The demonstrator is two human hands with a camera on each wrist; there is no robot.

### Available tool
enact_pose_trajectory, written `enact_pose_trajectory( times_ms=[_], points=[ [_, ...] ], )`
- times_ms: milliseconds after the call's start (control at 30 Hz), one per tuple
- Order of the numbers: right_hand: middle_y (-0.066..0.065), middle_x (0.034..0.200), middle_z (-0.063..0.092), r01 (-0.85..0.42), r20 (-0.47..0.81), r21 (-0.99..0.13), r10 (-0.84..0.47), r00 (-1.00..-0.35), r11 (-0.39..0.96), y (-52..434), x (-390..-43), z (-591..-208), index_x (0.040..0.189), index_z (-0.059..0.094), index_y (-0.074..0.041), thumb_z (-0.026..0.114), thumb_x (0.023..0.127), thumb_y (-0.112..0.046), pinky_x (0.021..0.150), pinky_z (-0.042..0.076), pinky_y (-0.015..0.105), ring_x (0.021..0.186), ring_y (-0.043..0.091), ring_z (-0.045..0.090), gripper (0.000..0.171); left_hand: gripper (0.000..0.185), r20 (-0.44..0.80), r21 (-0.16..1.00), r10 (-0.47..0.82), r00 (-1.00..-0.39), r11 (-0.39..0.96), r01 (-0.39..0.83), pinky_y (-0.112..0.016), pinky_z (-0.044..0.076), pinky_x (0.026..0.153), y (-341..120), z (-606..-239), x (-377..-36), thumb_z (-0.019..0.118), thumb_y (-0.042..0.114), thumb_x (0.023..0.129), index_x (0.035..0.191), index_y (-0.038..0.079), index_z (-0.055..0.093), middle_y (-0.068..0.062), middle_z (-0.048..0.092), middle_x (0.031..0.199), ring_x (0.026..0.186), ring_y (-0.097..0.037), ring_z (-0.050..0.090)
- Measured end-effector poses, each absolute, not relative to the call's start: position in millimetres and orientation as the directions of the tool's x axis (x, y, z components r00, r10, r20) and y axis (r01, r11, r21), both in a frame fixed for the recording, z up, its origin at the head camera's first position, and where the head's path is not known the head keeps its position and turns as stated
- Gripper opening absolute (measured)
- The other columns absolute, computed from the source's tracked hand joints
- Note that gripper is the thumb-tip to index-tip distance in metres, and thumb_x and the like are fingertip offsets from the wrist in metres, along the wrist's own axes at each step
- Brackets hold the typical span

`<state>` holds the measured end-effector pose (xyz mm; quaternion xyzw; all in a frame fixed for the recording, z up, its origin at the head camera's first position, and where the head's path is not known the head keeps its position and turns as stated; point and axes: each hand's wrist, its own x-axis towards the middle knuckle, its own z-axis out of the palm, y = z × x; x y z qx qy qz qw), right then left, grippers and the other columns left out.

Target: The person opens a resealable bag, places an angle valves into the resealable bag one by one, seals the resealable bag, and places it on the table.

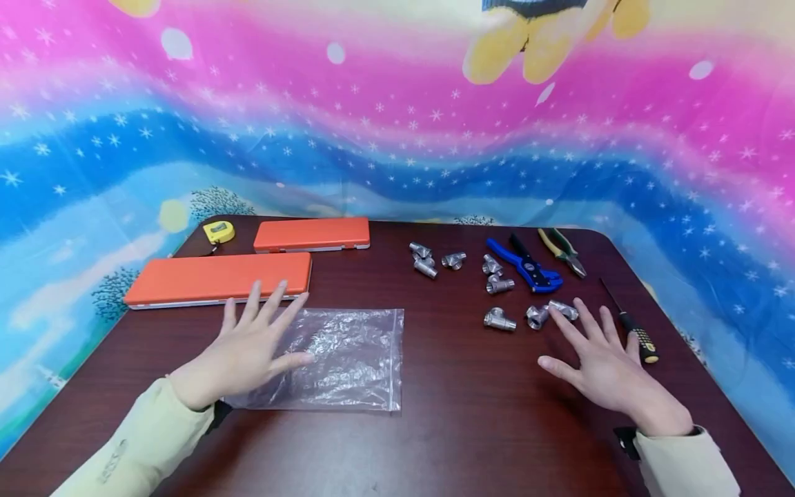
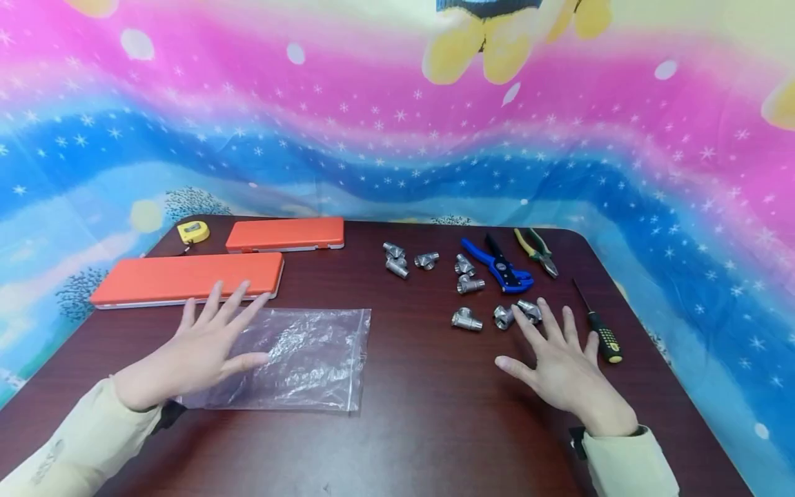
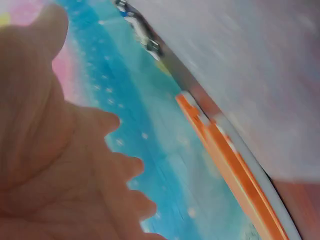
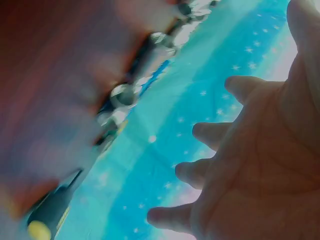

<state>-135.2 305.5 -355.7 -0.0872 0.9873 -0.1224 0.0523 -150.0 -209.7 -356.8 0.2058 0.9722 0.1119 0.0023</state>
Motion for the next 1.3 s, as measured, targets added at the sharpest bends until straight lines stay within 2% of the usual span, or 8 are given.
enact_pose_trajectory(
  times_ms=[133,300,467,600,767,967,1133,1300],
  points=[
    [0.024,0.162,0.008,-0.210,-0.058,-0.285,-0.235,-0.970,0.935,283,-149,-338,0.160,0.017,-0.024,0.052,0.091,-0.068,0.103,0.007,0.078,0.144,0.053,0.000,0.089,0.080,0.139,0.264,0.417,-0.898,0.858,0.440,-0.065,0.025,0.108,-171,-345,-163,0.059,0.061,0.092,0.152,0.013,0.037,-0.018,0.040,0.148,0.139,-0.044,0.031],
    [0.014,0.134,0.059,-0.244,-0.079,-0.319,-0.282,-0.956,0.916,232,-175,-323,0.144,0.052,-0.015,0.057,0.094,-0.059,0.094,0.046,0.058,0.117,0.034,0.057,0.068,0.064,0.062,0.289,0.397,-0.916,0.871,0.397,-0.045,0.052,0.080,-98,-341,-179,0.049,0.071,0.091,0.103,0.011,0.067,-0.006,0.066,0.094,0.090,-0.026,0.065],
    [0.003,0.117,0.068,-0.271,-0.170,-0.321,-0.336,-0.926,0.908,181,-194,-334,0.125,0.069,-0.015,0.063,0.094,-0.051,0.091,0.050,0.049,0.106,0.024,0.062,0.048,0.066,-0.158,0.157,0.379,-0.912,0.921,0.356,-0.039,0.051,0.062,-56,-362,-186,0.049,0.081,0.082,0.065,0.018,0.062,-0.001,0.061,0.066,0.067,-0.021,0.063],
    [0.000,0.102,0.070,-0.264,-0.201,-0.344,-0.346,-0.917,0.901,157,-200,-348,0.115,0.073,-0.015,0.067,0.091,-0.048,0.081,0.052,0.041,0.088,0.017,0.063,0.042,0.040,-0.206,0.106,0.412,-0.887,0.911,0.399,-0.040,0.051,0.064,-53,-374,-188,0.072,0.049,0.084,0.063,0.018,0.059,0.000,0.062,0.067,0.065,-0.020,0.061],
    [-0.003,0.074,0.068,-0.182,-0.189,-0.551,-0.334,-0.924,0.814,146,-203,-359,0.118,0.071,-0.013,0.066,0.093,-0.049,0.069,0.051,0.034,0.065,0.014,0.063,0.044,0.023,-0.105,0.298,0.476,-0.873,0.853,0.429,-0.037,0.048,0.060,-57,-365,-196,0.068,0.023,0.089,0.069,0.015,0.060,0.002,0.057,0.065,0.061,-0.016,0.054],
    [0.002,0.075,0.071,-0.111,-0.107,-0.813,-0.333,-0.937,0.572,137,-203,-358,0.133,0.061,-0.005,0.066,0.095,-0.041,0.059,0.055,0.034,0.063,0.021,0.067,0.052,0.019,0.206,0.534,0.444,-0.872,0.696,0.480,-0.030,0.040,0.053,-60,-345,-197,0.063,0.016,0.091,0.072,0.016,0.058,0.006,0.050,0.058,0.052,-0.010,0.047],
    [0.003,0.072,0.070,-0.138,-0.042,-0.867,-0.346,-0.937,0.479,133,-199,-356,0.125,0.066,-0.006,0.072,0.092,-0.024,0.059,0.056,0.032,0.062,0.017,0.067,0.037,0.020,0.315,0.599,0.386,-0.867,0.628,0.497,-0.031,0.038,0.053,-58,-334,-187,0.062,0.013,0.084,0.067,0.018,0.052,0.008,0.047,0.056,0.052,-0.011,0.045],
    [0.001,0.063,0.065,-0.203,-0.002,-0.821,-0.359,-0.933,0.533,129,-194,-356,0.113,0.073,-0.006,0.071,0.091,-0.018,0.058,0.053,0.030,0.057,0.015,0.064,0.024,0.022,0.257,0.623,0.432,-0.864,0.610,0.490,-0.029,0.035,0.050,-61,-323,-177,0.061,0.013,0.078,0.061,0.017,0.047,0.008,0.041,0.052,0.050,-0.010,0.041]
  ],
)
